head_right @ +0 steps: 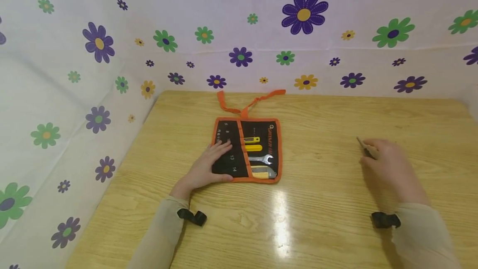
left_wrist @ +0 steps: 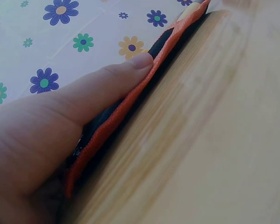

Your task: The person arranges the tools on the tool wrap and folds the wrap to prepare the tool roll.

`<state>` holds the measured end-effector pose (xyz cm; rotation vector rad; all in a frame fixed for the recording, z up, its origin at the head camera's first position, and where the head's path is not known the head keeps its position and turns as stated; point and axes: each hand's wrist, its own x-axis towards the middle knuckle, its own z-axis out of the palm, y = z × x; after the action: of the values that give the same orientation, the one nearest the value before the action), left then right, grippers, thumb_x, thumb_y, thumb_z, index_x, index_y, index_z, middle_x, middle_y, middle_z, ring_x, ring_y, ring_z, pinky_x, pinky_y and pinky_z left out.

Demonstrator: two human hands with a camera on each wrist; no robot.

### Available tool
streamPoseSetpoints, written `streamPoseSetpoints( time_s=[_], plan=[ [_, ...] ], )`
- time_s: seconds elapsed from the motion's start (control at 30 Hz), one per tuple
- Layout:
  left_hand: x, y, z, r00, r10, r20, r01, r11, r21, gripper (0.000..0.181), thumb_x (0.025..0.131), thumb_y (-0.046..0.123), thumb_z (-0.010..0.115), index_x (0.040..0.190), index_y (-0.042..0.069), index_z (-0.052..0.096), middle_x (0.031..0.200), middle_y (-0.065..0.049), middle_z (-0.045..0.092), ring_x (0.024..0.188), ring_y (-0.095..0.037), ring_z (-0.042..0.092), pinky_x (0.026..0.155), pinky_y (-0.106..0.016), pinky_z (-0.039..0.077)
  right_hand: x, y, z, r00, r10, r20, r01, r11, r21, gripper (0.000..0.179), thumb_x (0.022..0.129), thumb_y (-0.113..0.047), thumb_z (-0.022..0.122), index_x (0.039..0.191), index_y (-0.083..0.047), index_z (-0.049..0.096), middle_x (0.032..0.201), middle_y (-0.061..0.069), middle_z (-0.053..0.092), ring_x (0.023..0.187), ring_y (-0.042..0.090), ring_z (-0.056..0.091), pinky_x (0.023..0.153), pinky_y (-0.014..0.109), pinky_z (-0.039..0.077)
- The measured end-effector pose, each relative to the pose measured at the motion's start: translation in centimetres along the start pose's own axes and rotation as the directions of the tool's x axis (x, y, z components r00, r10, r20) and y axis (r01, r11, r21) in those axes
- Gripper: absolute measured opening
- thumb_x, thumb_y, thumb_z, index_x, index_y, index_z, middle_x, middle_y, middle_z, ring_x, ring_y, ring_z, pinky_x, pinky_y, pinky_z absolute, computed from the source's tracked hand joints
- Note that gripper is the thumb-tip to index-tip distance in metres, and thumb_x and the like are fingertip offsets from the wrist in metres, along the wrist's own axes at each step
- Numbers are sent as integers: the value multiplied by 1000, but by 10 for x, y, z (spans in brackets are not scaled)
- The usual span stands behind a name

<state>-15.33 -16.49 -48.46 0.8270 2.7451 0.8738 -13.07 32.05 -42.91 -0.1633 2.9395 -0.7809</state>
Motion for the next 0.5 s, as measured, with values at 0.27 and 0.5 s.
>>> streamPoseSetpoints(
  time_s=[0.27,0.5],
  plan=[
    [0,-1,1,1000,7,-6,-7,1000,0,94,76,55,74,151,20,30,156,9,20,145,-16,8,116,-37,1,-5,9,-1,1000,5,-16,-6,999,-42,51,87,-14,71,121,16,49,107,40,53,91,54,53,68,61,44],
    [0,-1,1,1000,2,-6,-2,1000,-2,93,76,56,74,151,21,30,156,9,21,145,-15,8,116,-37,1,-4,10,-1,1000,11,10,-10,999,-41,43,86,-9,69,116,17,51,99,37,59,87,52,58,67,60,45]
  ],
)
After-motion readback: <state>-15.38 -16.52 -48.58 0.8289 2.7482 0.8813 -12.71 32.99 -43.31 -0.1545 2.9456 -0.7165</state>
